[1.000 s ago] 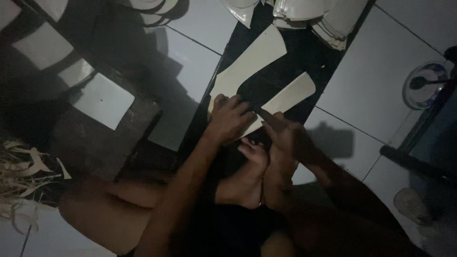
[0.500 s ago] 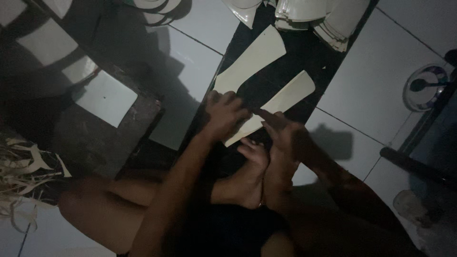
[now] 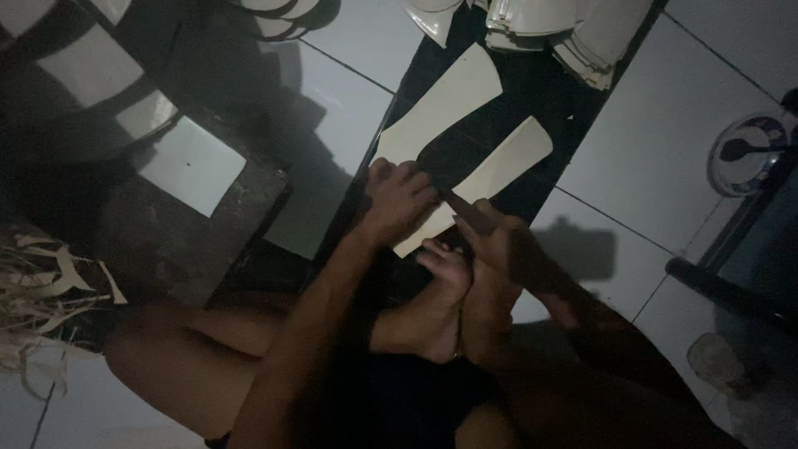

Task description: The person sits on the floor and uses a knife to cut a U-shaped piece of light-colored material. They repeatedly trim the edges, adjust the material, and stack the finished pieces.

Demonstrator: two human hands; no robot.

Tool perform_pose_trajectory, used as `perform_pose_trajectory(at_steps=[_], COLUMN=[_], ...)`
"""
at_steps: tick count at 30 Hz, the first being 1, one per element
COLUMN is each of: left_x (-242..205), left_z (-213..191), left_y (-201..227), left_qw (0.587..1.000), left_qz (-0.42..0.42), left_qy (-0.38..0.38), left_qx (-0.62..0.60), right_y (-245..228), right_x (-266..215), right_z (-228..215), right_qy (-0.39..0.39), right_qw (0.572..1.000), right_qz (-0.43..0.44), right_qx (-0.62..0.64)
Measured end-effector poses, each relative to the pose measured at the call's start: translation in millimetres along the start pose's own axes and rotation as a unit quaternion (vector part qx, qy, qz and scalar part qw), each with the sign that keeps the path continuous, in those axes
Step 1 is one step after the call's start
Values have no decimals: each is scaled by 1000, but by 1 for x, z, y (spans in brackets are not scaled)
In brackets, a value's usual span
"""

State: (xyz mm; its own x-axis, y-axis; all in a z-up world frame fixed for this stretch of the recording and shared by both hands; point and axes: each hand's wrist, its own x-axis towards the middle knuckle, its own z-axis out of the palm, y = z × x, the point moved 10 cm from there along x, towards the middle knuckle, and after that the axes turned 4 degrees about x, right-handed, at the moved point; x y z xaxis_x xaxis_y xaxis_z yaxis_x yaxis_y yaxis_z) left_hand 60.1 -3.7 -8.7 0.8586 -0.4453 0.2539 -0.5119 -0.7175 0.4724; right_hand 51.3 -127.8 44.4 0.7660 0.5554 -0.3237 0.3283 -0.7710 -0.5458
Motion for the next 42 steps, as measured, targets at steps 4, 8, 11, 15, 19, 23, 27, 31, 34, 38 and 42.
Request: perform_pose_trajectory(at_steps=[4,8,11,15,19,23,27,31,34,38,42], left_x=[12,16,3,-7,-12,-49,-43,-54,-55,-61,-55], left_z=[-2,-13,-22,-19,-47,4,-20,-36,-67,-103,-57], left_y=[-2,-1,3,6,-45,-74,-59,-68,-75,-38,-60], left_qw=[999,996,991,989,941,759,808,852,907,921,895], left_qz=[-20,-65,-123,-137,-320,-580,-483,-436,-355,-196,-339], left_qy=[-49,-59,-22,-22,109,20,48,12,118,329,181], left_qx=[-5,-29,-42,-53,-2,-296,-334,-289,-191,-77,-227], right_y=[-29,3,26,45,66,10,-1,-45,-104,-154,-183], right_x=[-18,-26,-41,-69,-103,-132,-165,-198,-202,-177,-128], right_z=[-33,-51,-55,-67,-60,-60,-100,-174,-236,-285,-297], right_qy=[147,195,184,216,188,183,128,31,15,7,-4], right_qw=[970,977,982,974,961,966,978,951,949,939,931], right_qz=[-183,-76,-9,61,197,33,158,306,294,265,222], right_qx=[-69,-38,-48,-5,41,-182,35,-17,-110,-217,-290])
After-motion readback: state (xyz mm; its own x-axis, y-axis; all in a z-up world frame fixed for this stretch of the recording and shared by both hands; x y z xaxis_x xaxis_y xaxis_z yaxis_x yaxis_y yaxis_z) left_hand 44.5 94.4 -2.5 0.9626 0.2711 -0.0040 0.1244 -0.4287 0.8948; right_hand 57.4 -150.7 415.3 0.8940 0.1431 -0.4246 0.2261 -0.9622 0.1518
